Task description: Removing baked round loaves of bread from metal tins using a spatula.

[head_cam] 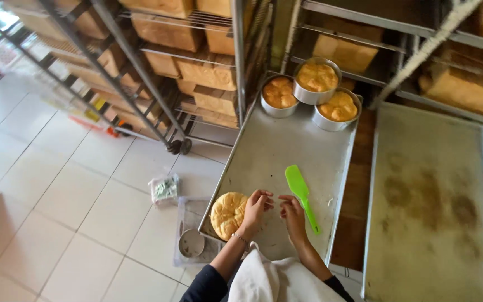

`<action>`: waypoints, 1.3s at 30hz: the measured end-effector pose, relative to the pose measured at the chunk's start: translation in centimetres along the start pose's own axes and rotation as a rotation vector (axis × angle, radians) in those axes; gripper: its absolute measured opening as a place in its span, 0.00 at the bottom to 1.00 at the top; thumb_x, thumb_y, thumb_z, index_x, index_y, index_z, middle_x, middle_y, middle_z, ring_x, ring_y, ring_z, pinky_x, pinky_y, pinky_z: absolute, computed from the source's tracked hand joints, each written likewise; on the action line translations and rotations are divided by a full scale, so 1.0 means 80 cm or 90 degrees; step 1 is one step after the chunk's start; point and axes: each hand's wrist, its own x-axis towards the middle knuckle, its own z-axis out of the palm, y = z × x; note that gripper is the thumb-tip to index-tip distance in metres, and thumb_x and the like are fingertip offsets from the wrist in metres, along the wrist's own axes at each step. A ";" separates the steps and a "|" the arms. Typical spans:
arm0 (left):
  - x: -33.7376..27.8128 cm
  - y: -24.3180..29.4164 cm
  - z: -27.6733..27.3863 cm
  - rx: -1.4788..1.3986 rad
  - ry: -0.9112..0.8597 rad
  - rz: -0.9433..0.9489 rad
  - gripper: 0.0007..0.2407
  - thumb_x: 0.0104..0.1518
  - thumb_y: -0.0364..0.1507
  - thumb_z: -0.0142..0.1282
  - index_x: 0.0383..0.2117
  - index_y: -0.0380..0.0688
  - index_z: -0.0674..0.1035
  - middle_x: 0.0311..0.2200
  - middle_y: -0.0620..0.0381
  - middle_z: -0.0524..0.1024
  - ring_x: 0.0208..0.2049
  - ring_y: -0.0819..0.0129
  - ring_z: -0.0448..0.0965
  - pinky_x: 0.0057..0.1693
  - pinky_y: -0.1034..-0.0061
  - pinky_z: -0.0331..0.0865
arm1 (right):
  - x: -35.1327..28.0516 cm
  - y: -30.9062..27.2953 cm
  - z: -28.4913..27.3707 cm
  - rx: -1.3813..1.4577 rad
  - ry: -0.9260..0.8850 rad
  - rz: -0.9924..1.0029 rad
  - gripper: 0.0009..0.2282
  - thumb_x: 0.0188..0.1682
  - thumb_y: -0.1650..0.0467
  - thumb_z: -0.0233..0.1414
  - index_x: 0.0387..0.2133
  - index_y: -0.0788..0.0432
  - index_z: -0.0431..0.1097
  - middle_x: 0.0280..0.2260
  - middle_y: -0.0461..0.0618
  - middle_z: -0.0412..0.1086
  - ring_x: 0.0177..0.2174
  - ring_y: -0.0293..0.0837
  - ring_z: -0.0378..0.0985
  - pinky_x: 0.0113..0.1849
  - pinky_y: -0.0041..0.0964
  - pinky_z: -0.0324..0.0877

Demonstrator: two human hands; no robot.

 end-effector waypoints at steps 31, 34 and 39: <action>-0.047 0.072 -0.122 0.828 0.312 -0.076 0.20 0.59 0.43 0.49 0.52 0.43 0.70 0.53 0.41 0.67 0.58 0.41 0.64 0.56 0.49 0.69 | 0.008 0.129 0.054 -0.140 -0.057 0.510 0.24 0.51 0.51 0.38 0.59 0.39 0.59 0.50 0.52 0.69 0.47 0.49 0.74 0.46 0.58 0.67; -0.043 0.068 -0.124 0.815 0.307 -0.084 0.21 0.59 0.43 0.50 0.52 0.43 0.70 0.53 0.39 0.66 0.59 0.39 0.64 0.58 0.49 0.68 | 0.009 0.154 0.063 -0.103 -0.109 0.471 0.26 0.52 0.50 0.37 0.46 0.54 0.73 0.39 0.50 0.76 0.38 0.47 0.77 0.42 0.48 0.69; -0.035 0.057 -0.139 0.815 0.292 -0.103 0.24 0.57 0.43 0.52 0.56 0.42 0.68 0.52 0.31 0.69 0.55 0.33 0.69 0.58 0.49 0.68 | 0.009 0.162 0.075 -0.020 -0.050 0.462 0.19 0.53 0.56 0.38 0.40 0.52 0.73 0.33 0.46 0.77 0.30 0.42 0.78 0.36 0.42 0.72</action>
